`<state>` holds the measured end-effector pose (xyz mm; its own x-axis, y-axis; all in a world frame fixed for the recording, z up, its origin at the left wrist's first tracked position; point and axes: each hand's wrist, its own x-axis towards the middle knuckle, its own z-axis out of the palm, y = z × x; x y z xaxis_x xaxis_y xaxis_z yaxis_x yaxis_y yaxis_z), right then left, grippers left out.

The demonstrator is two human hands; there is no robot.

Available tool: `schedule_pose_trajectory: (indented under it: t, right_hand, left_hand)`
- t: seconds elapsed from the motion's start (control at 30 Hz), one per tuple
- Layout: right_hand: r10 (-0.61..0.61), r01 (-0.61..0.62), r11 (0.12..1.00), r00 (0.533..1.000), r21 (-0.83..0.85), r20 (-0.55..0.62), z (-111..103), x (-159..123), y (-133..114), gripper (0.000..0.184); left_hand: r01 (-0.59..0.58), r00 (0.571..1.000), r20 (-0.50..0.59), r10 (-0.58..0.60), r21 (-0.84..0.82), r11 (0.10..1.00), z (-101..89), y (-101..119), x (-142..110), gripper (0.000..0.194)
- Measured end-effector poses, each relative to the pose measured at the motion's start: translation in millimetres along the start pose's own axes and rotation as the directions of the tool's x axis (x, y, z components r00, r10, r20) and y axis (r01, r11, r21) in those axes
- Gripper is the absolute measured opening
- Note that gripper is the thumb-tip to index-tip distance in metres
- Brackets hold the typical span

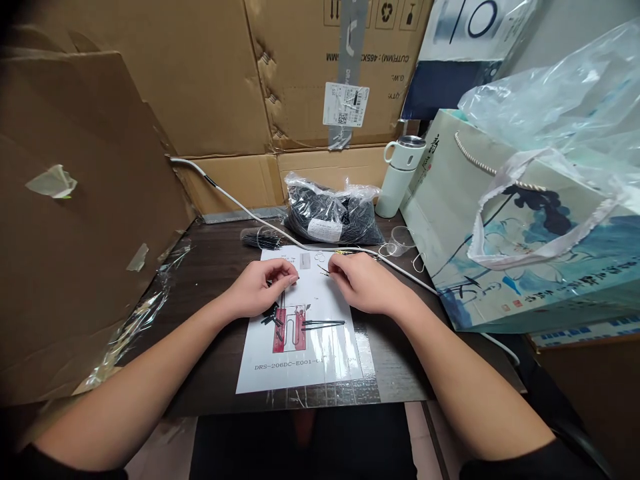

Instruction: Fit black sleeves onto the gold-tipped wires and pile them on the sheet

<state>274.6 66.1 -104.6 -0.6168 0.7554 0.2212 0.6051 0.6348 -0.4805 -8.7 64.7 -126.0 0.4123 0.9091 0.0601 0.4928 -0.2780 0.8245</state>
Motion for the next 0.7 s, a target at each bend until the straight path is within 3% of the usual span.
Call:
schedule_pose_trajectory:
  t: [0.07, 0.17, 0.7]
  right_hand:
    - [-0.029, 0.033, 0.997, 0.998, 0.068, -0.053, 5, 1, -4, 0.010]
    - [-0.063, 0.078, 0.990, 0.991, 0.120, -0.122, 11, 3, -7, 0.010]
    - [-0.110, 0.128, 0.985, 0.983, 0.116, -0.147, 11, 2, -10, 0.009]
  left_hand:
    - [0.032, 0.999, -0.018, -0.035, -0.160, 0.987, 10.0, -6, 1, 0.029]
    - [0.004, 0.999, -0.049, -0.017, -0.271, 0.963, 18.7, -13, 2, 0.029]
    - [-0.027, 0.997, -0.080, 0.006, -0.271, 0.962, 19.2, -10, 1, 0.029]
